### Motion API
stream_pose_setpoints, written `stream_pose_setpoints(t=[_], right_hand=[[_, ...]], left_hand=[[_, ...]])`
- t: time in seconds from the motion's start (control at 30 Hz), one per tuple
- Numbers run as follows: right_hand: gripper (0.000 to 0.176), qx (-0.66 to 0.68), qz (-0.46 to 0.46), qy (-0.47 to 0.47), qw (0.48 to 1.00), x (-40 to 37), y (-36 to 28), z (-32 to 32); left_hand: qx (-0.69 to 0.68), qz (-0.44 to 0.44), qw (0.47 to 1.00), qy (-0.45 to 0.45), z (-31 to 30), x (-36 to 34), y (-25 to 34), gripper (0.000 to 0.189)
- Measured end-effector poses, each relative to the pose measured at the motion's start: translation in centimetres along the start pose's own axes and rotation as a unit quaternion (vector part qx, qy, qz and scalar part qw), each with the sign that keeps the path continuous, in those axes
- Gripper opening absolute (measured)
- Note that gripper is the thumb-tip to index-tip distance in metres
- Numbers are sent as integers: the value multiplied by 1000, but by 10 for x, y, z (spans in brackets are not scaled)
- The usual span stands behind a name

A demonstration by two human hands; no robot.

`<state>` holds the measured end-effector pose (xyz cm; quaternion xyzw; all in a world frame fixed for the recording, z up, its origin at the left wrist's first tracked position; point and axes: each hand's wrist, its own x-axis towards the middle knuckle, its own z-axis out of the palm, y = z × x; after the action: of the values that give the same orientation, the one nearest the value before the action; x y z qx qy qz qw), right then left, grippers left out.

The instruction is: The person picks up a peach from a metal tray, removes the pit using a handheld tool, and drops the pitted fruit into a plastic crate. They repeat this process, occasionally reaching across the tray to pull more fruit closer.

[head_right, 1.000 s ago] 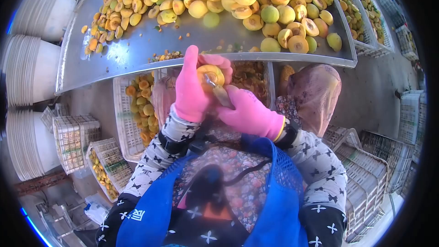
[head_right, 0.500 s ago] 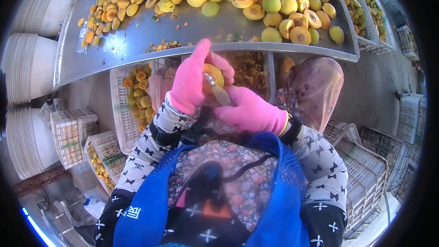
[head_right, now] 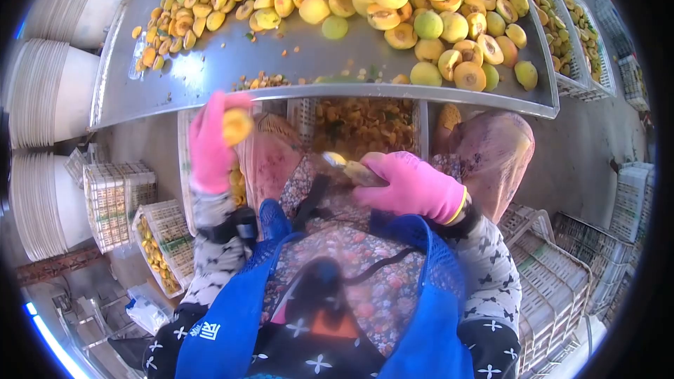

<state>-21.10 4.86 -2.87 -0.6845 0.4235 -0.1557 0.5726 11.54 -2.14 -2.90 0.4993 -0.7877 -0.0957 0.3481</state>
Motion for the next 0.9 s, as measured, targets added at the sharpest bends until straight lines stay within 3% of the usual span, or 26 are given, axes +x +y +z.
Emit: stream_pose_setpoints(t=[0.03, 0.1, 0.13, 0.23, 0.27, 0.33, 0.43, 0.53, 0.67, 0.77, 0.8, 0.9], right_hand=[[23, -96, -16, 40, 994, 0, 26, -4], [28, -281, -43, 111, 952, 3, 52, -13], [33, -300, 42, 123, 945, 11, 53, -21], [28, -257, -10, 247, 934, 14, 39, -42], [27, -242, -22, 225, 943, 8, 34, -48], [27, -200, 15, 179, 963, -6, 23, -54], [27, -176, 36, 165, 970, -23, 26, -45], [26, -155, 2, 216, 964, -29, 31, -37], [25, -125, -13, 248, 961, -19, 23, -39], [26, -88, -8, 263, 961, -12, 13, -42], [26, -80, -5, 264, 961, -10, 11, -41], [31, -81, -30, 258, 962, -2, 5, -30]], left_hand=[[174, 89, 980, -34, -23, 1, -17, 20], [132, 51, 989, -52, -29, 13, -23, 24], [114, 31, 991, -56, -30, 21, -25, 26], [-97, -139, 980, -101, 34, 67, -10, 42], [-152, -219, 958, -105, 61, 87, 5, 42], [-202, -232, 940, -148, 107, 115, 19, 50], [101, -153, 954, -235, 162, 148, 17, 46], [171, -158, 949, -212, 189, 154, 10, 65], [55, -147, 965, -212, 172, 136, -8, 64], [87, -170, 943, -271, 148, 115, -6, 65], [77, -166, 955, -233, 144, 111, 0, 64], [131, -108, 951, -259, 147, 113, 0, 63]])
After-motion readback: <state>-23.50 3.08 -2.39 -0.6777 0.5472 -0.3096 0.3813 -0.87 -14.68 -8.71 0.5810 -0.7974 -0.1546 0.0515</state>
